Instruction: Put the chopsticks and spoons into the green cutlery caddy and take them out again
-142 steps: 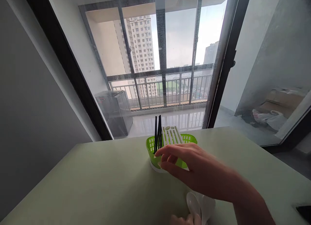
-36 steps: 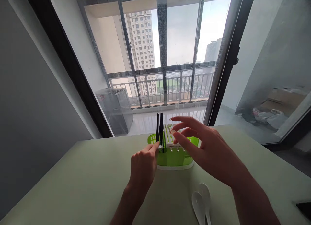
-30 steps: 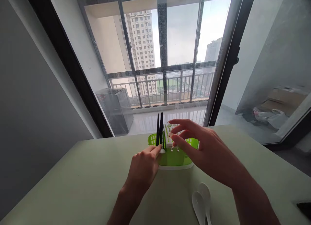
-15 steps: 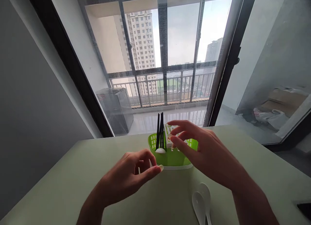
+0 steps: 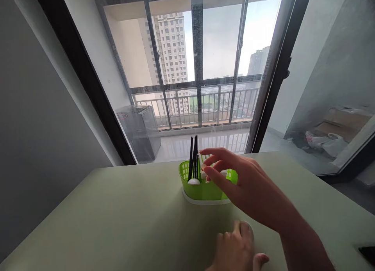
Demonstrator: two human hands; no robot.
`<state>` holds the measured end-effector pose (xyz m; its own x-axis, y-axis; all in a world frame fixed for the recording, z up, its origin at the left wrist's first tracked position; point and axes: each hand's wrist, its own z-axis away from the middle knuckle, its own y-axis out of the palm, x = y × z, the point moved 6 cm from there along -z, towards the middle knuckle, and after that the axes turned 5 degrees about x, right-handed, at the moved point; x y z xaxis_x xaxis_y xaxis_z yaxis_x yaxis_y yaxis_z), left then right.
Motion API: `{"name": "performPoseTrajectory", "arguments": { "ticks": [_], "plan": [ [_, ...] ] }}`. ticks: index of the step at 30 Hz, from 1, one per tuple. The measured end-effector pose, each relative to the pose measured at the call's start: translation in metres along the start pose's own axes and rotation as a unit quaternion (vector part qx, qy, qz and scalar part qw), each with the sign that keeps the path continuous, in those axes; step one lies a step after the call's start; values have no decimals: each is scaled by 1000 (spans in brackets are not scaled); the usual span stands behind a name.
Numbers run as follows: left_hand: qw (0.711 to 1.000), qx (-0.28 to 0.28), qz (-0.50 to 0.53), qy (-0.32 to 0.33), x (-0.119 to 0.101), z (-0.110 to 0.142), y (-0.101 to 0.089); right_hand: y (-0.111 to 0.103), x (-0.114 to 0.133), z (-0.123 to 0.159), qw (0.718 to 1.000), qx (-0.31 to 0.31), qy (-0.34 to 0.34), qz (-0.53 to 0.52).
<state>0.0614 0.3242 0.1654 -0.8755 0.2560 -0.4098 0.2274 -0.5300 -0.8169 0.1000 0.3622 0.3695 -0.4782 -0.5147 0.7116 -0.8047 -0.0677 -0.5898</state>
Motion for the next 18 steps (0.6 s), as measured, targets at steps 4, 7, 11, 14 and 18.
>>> {"name": "performPoseTrajectory", "arguments": {
  "ticks": [4,7,11,14,18],
  "plan": [
    [998,-57,-8,-3,5,-19,39,1,1,0,1000,-2,-7,9],
    [998,-54,-17,10,10,-26,52,1,1,1,1000,-5,-11,16],
    [998,-35,-18,39,9,-26,50,2,-1,0,1000,3,-10,12],
    [996,-79,-21,45,8,-22,37,3,-3,-1,1000,12,-8,4],
    [992,-112,-7,51,13,-13,16,3,-5,-1,1000,14,3,-3]
  ]
}}
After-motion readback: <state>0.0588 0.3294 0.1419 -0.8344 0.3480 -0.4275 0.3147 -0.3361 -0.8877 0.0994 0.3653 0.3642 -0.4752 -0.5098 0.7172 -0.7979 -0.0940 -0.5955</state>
